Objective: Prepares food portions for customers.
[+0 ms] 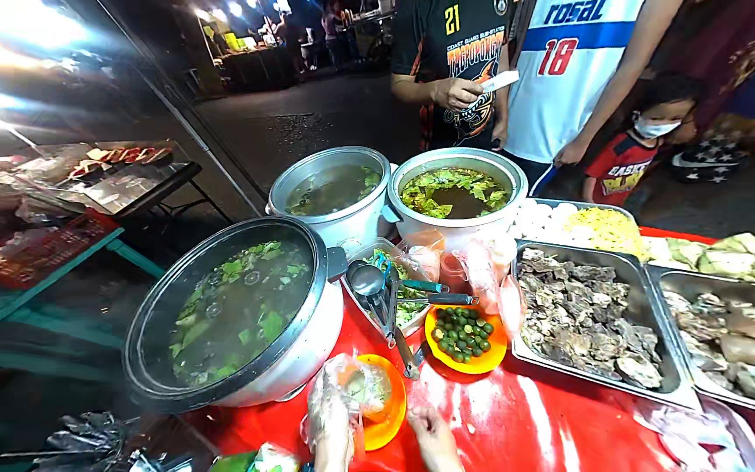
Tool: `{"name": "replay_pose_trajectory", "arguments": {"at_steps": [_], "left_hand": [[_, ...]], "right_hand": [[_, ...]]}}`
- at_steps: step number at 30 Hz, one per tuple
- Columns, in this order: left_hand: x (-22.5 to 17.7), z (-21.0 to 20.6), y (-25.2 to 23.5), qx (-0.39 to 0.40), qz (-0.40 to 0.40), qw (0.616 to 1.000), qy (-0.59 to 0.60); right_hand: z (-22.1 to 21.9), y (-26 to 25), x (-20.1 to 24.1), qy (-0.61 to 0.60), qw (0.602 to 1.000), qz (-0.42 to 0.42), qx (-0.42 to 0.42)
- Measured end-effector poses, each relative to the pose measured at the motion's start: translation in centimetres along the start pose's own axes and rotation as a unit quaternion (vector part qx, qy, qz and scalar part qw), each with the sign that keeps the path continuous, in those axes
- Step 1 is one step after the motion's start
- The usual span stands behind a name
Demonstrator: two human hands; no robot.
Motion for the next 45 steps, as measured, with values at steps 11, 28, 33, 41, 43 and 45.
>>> {"name": "replay_pose_trajectory", "arguments": {"at_steps": [11, 28, 33, 41, 43, 45], "left_hand": [[2.3, 2.4, 0.7, 0.097, 0.041, 0.989, 0.102], [-3.4, 0.6, 0.6, 0.213, -0.179, 0.958, -0.073], [1.3, 1.9, -1.1, 0.209, -0.212, 0.941, -0.164], [6.8, -5.2, -1.3, 0.195, -0.238, 0.895, -0.323], [5.8, -5.4, -1.2, 0.165, -0.304, 0.898, -0.271], [4.3, -5.3, -0.6, 0.158, -0.328, 0.884, -0.294]], "right_hand": [[-3.5, 1.8, 8.8, -0.189, 0.978, -0.062, 0.059], [-6.3, 0.3, 18.4, 0.359, 0.858, 0.346, 0.125], [-7.5, 0.1, 20.1, 0.344, 0.834, 0.387, 0.192], [-8.8, -0.2, 21.7, 0.327, 0.84, 0.389, 0.19], [-6.6, -1.0, 21.8, 0.285, 0.879, 0.353, 0.149], [-3.5, -1.3, 21.2, 0.219, 0.916, 0.325, 0.086]]}}
Point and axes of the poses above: each hand's wrist, its own y-axis away from the middle knuckle, its own z-axis out of the back of the hand, x = y × z, the point moved 10 cm from there along -y, towards the middle knuckle, and after that the axes turned 9 degrees about z, right-handed, at the moved point
